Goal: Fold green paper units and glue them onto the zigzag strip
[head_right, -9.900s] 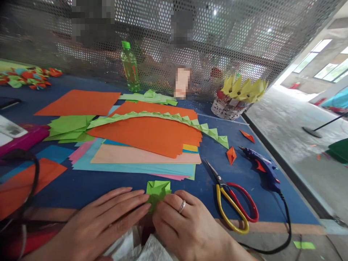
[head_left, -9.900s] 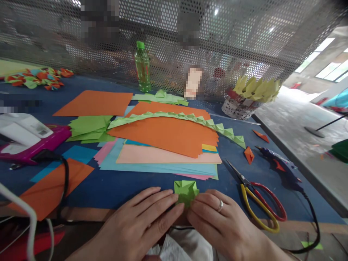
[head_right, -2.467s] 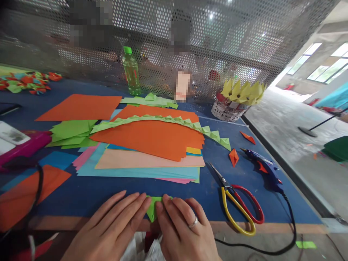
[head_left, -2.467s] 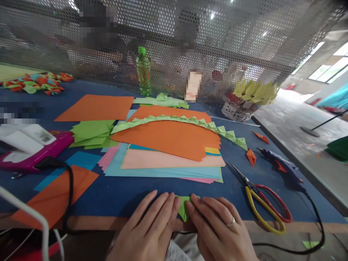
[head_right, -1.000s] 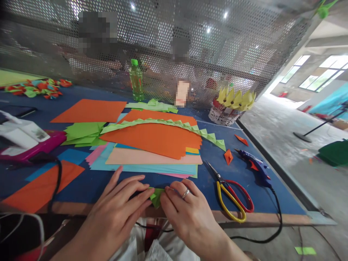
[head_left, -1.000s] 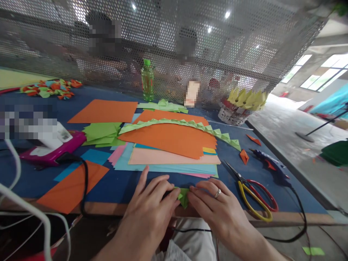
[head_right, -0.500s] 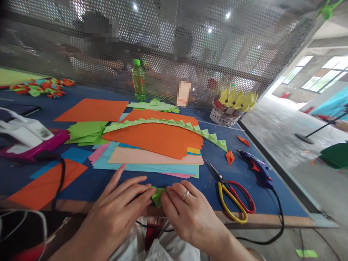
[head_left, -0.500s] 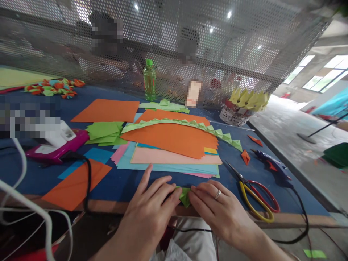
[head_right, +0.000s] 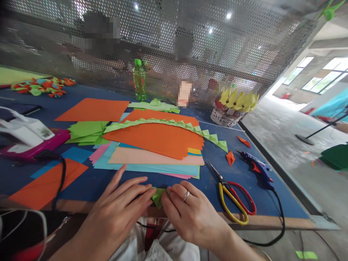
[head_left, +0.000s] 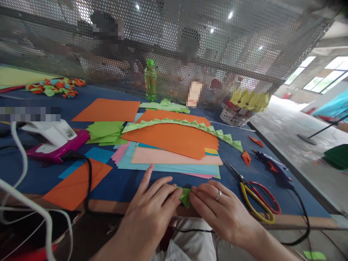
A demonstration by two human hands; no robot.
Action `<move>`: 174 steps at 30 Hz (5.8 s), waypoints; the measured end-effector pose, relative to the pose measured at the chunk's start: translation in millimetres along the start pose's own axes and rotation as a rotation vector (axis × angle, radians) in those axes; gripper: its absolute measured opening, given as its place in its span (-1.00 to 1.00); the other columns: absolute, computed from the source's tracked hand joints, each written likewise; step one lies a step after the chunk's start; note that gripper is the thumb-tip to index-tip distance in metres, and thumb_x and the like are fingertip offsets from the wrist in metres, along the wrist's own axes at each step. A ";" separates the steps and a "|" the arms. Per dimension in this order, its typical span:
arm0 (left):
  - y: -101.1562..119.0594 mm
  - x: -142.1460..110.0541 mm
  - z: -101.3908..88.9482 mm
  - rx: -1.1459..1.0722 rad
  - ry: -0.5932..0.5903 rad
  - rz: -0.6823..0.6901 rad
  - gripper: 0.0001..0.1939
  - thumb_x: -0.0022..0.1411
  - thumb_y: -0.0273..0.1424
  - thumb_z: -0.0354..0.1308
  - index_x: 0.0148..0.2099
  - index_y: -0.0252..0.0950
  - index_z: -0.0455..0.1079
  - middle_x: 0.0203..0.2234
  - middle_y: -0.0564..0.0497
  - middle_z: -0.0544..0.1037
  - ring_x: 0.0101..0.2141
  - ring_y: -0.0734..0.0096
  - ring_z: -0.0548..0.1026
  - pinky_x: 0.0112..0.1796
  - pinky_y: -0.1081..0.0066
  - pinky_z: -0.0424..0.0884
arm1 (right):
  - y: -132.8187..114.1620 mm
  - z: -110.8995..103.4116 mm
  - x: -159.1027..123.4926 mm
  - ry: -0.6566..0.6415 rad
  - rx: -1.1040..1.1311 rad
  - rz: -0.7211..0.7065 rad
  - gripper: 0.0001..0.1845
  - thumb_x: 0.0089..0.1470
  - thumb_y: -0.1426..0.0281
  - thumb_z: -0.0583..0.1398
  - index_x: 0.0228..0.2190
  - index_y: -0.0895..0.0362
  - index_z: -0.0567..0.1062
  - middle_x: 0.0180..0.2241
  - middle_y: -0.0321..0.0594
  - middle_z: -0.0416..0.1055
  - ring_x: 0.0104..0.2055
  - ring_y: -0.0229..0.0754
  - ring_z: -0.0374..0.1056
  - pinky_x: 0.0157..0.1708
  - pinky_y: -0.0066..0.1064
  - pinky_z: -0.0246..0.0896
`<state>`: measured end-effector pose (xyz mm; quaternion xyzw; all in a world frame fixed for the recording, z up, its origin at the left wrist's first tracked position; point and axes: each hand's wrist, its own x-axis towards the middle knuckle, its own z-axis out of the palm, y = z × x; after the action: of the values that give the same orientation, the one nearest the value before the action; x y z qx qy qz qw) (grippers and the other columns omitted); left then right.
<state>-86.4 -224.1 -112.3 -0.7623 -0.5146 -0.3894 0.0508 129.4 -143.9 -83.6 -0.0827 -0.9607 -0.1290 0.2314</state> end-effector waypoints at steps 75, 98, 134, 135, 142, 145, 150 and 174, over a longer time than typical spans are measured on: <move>-0.2 13.2 12.3 -0.144 -0.043 -0.225 -0.88 0.28 -0.53 0.17 -0.28 -0.21 0.34 -0.35 0.09 0.48 -0.25 0.36 0.41 0.03 0.21 0.17 | -12.0 22.2 -0.2 -0.058 0.421 0.706 -0.94 0.26 0.40 0.21 -0.29 0.01 0.44 -0.14 -0.23 0.42 -0.04 -0.05 0.30 -0.13 -0.18 0.17; -4.0 13.5 11.1 -0.057 -0.148 -0.208 -0.87 0.27 -0.50 0.18 -0.28 -0.19 0.29 -0.29 0.04 0.46 -0.18 0.28 0.40 0.06 0.20 0.17 | -8.6 24.3 -0.7 -0.066 0.366 0.682 -0.88 0.12 0.47 0.27 -0.35 0.02 0.43 -0.18 -0.19 0.44 -0.09 -0.06 0.36 -0.19 -0.21 0.30; -1.8 15.9 8.3 -0.073 -0.209 -0.270 -0.83 0.32 -0.51 0.02 -0.09 -0.15 0.27 -0.12 -0.02 0.43 -0.09 0.18 0.39 -0.09 0.20 0.30 | -20.9 24.3 9.9 -0.052 0.354 0.872 -0.76 0.11 0.41 0.28 -0.22 0.02 0.32 -0.17 -0.23 0.42 -0.12 -0.01 0.29 -0.20 -0.18 0.15; -2.5 15.7 8.7 -0.072 -0.208 -0.264 -0.84 0.32 -0.51 0.03 -0.09 -0.16 0.27 -0.12 -0.02 0.43 -0.09 0.18 0.39 -0.10 0.20 0.31 | -22.3 25.3 11.3 -0.051 0.344 0.884 -0.76 0.11 0.37 0.29 -0.22 0.01 0.33 -0.17 -0.24 0.42 -0.13 0.00 0.29 -0.20 -0.17 0.14; -5.7 11.7 11.3 -0.066 -0.206 -0.311 -0.86 0.32 -0.45 0.07 -0.09 -0.16 0.25 -0.11 -0.04 0.43 -0.08 0.15 0.38 -0.11 0.20 0.34 | -22.2 25.3 11.2 -0.085 0.380 0.872 -0.80 0.17 0.36 0.26 -0.20 0.00 0.34 -0.13 -0.24 0.42 -0.10 0.00 0.28 -0.18 -0.18 0.10; -4.8 12.4 11.3 -0.066 -0.212 -0.302 -0.85 0.31 -0.45 0.07 -0.08 -0.15 0.26 -0.10 -0.04 0.44 -0.08 0.15 0.39 -0.11 0.20 0.34 | -20.4 22.3 9.7 -0.091 0.440 0.859 -0.79 0.17 0.48 0.20 -0.17 0.01 0.32 -0.12 -0.24 0.42 -0.07 -0.01 0.26 -0.17 -0.18 0.08; -3.7 14.1 8.6 -0.078 -0.224 -0.317 -0.85 0.32 -0.48 0.04 -0.09 -0.15 0.27 -0.10 -0.03 0.44 -0.07 0.14 0.39 -0.10 0.18 0.33 | -19.9 18.6 10.5 -0.050 0.504 0.863 -0.67 0.13 0.64 0.12 -0.15 0.01 0.33 -0.10 -0.26 0.41 -0.04 -0.04 0.24 -0.13 -0.18 0.07; 4.5 32.1 1.9 -0.065 -0.456 -0.246 -0.70 0.34 -0.56 0.01 0.06 -0.24 0.37 -0.08 -0.08 0.48 -0.06 0.12 0.42 -0.03 0.09 0.32 | -19.7 23.2 3.7 0.036 0.493 0.761 -0.83 0.26 0.54 0.16 -0.22 0.02 0.46 -0.11 -0.24 0.43 -0.04 -0.06 0.27 -0.07 -0.21 0.13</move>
<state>-76.3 -201.3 -91.4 -0.7634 -0.5887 -0.2269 -0.1386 112.0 -155.6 -106.0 -0.3700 -0.8598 0.1966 0.2920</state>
